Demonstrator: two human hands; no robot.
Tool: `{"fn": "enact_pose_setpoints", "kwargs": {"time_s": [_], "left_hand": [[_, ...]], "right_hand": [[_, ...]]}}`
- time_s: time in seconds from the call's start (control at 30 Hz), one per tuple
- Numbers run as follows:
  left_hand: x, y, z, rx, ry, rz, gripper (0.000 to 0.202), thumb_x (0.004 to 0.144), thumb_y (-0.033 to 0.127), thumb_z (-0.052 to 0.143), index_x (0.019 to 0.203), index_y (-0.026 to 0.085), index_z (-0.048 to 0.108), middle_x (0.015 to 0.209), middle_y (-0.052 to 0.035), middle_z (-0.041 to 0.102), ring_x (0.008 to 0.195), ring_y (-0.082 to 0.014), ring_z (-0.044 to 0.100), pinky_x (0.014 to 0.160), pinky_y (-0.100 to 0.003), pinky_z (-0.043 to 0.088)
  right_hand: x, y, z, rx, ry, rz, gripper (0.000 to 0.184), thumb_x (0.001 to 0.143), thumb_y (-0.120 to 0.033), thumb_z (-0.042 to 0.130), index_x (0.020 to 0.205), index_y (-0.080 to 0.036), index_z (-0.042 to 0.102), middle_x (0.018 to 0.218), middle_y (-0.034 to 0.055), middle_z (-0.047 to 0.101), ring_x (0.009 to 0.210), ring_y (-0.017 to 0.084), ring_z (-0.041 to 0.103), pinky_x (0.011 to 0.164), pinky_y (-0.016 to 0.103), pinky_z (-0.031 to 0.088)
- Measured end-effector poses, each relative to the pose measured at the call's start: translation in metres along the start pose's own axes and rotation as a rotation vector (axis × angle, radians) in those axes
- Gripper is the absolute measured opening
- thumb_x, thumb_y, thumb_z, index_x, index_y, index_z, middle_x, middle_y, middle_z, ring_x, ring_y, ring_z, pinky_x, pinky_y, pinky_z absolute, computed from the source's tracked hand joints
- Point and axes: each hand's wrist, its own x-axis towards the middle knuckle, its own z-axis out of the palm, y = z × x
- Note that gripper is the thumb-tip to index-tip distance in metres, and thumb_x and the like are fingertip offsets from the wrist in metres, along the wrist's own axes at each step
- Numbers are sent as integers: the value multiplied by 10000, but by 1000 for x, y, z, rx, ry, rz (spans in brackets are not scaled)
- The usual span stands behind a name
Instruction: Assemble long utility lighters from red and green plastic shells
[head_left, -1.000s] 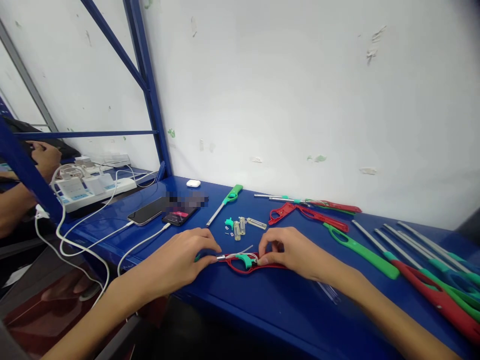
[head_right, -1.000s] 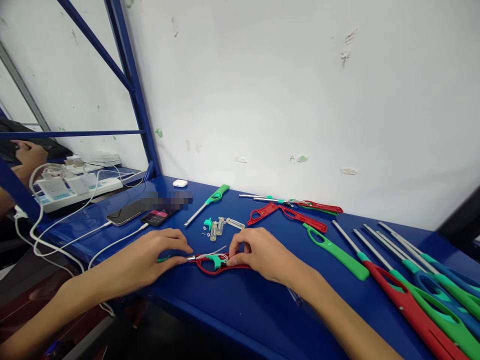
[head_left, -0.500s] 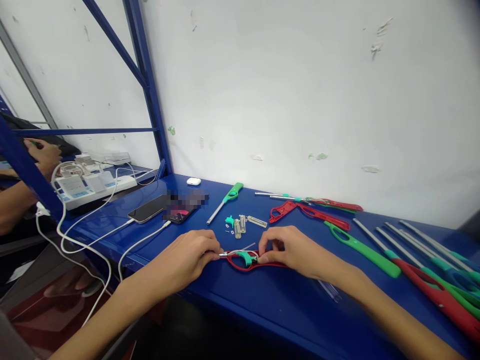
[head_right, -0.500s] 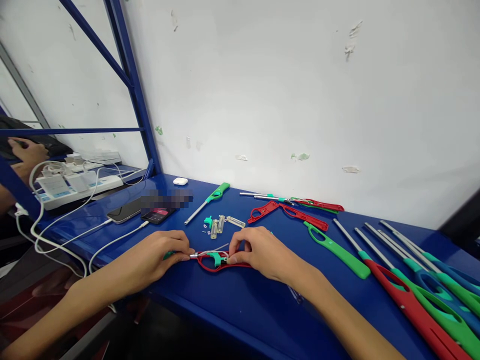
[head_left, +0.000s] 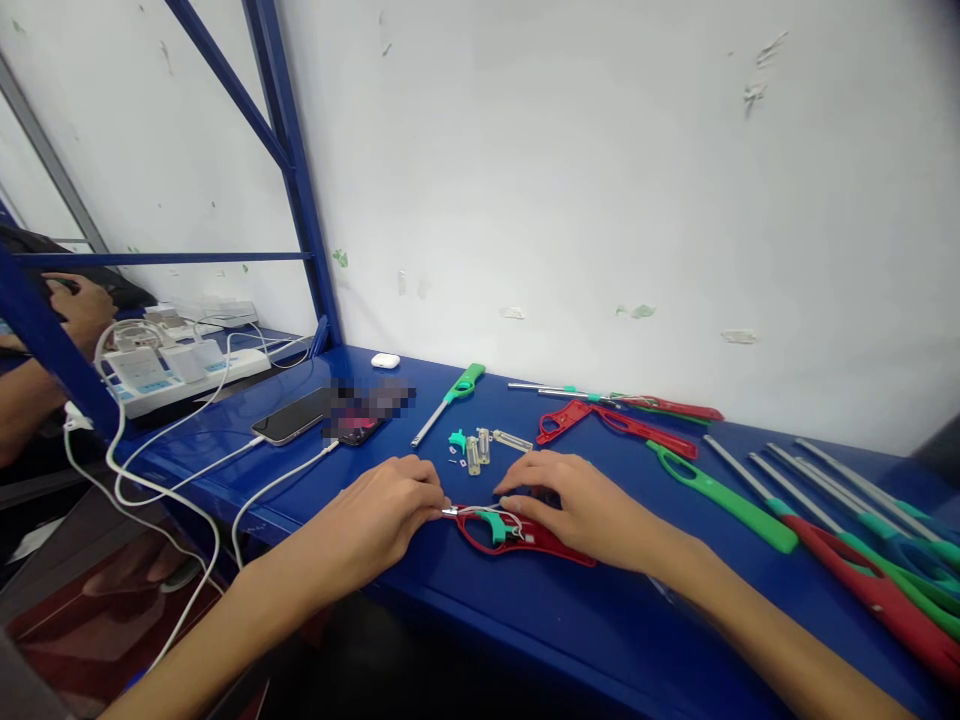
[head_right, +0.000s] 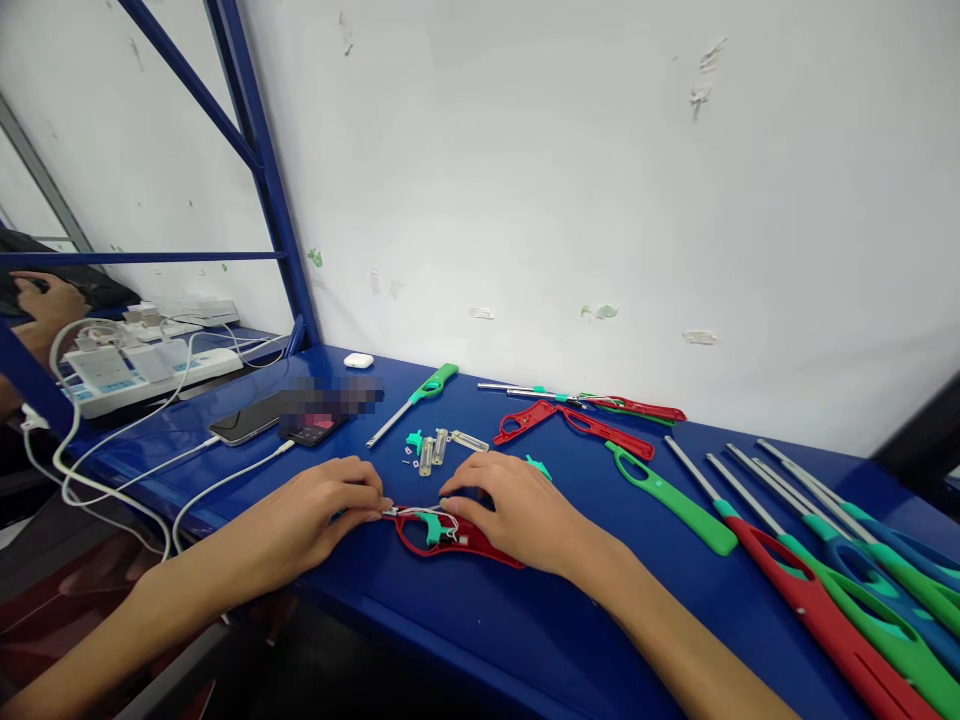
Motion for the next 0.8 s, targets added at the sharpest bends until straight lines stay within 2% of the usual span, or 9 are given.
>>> {"fn": "enact_pose_setpoints", "kwargs": {"time_s": [0.07, 0.13, 0.33, 0.57, 0.8], "left_hand": [[1, 0, 2, -1, 0, -1, 297, 1053, 188, 451, 1024, 265, 736, 1033, -21, 661, 935, -190, 596, 826, -294, 429], [1, 0, 2, -2, -2, -4, 295, 1054, 192, 452, 1018, 266, 735, 1026, -17, 660, 930, -188, 593, 823, -294, 428], [2, 0, 1, -31, -5, -25, 296, 1051, 188, 452, 990, 250, 735, 1005, -24, 653, 916, -188, 594, 821, -295, 429], [3, 2, 0, -22, -18, -63, 305, 1047, 181, 445, 991, 256, 735, 976, -31, 629, 897, -194, 595, 806, -297, 432], [4, 5, -2, 15, -36, -64, 302, 1042, 150, 430, 996, 235, 716, 972, -40, 626, 917, -208, 587, 790, -307, 428]], "right_hand": [[0, -2, -1, -3, -2, 12, 208, 1007, -334, 587, 1008, -258, 780, 1027, 23, 770, 954, 199, 674, 855, 303, 484], [1, -3, -2, 4, -1, 30, 188, 994, -298, 603, 967, -256, 785, 947, 13, 774, 866, 185, 674, 787, 286, 483], [2, -3, -3, 69, 21, -43, 243, 1016, -213, 542, 987, -242, 781, 1012, 22, 775, 930, 187, 680, 848, 298, 486], [1, -10, -13, 86, 18, -50, 218, 1006, -220, 563, 978, -252, 776, 1017, 9, 780, 952, 184, 687, 865, 301, 490], [-2, -17, -20, 66, -52, 45, 133, 949, -270, 659, 937, -249, 789, 900, 14, 770, 832, 181, 682, 755, 286, 491]]}}
